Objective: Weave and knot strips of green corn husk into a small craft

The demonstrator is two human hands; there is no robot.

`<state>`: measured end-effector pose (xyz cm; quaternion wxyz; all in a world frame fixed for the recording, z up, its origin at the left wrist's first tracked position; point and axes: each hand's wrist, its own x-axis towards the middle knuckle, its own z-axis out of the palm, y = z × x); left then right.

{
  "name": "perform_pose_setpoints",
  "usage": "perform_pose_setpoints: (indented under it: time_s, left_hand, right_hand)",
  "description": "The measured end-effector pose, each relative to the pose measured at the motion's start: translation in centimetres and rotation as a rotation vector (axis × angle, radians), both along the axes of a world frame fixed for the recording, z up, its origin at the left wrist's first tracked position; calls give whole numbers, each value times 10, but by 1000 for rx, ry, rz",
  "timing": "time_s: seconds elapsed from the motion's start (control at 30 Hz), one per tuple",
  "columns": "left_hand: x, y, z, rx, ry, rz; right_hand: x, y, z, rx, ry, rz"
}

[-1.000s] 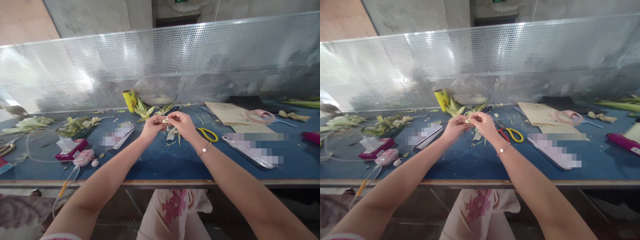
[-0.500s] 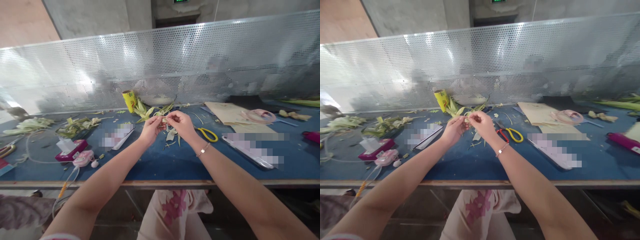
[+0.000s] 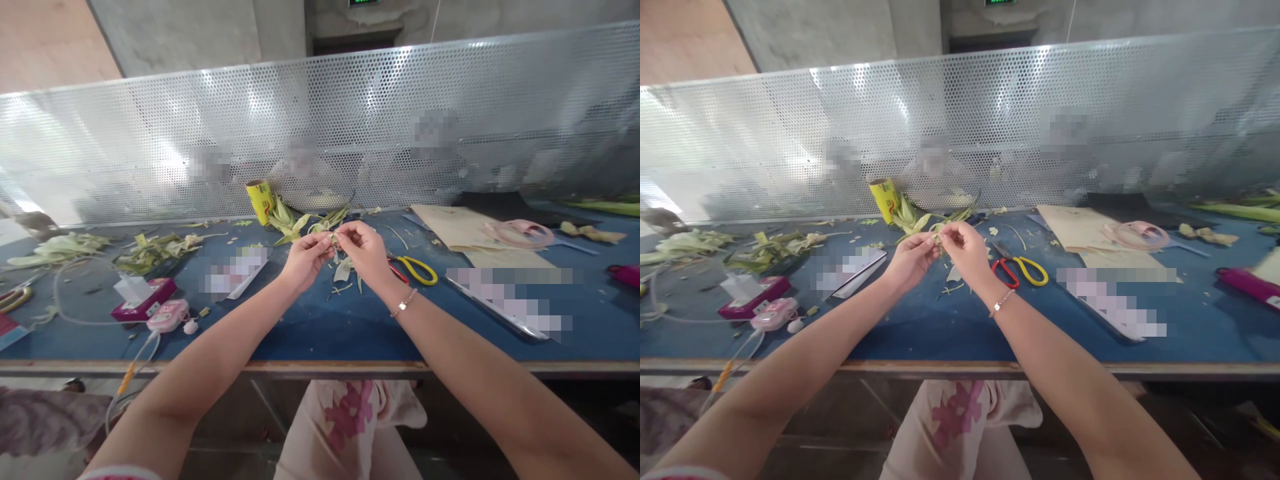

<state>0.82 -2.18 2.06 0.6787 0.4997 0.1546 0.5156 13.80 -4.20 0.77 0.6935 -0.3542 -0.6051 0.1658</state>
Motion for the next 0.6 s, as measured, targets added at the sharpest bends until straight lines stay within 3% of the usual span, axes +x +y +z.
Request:
perform_pose_setpoints:
  time_s: [0.3, 0.6]
  left_hand:
    - [2, 2, -5, 88, 14, 43]
    - [1, -1, -1, 79, 20, 60]
  right_hand:
    - [8, 0, 5, -3, -99, 60]
    - [13, -8, 12, 163, -358, -85]
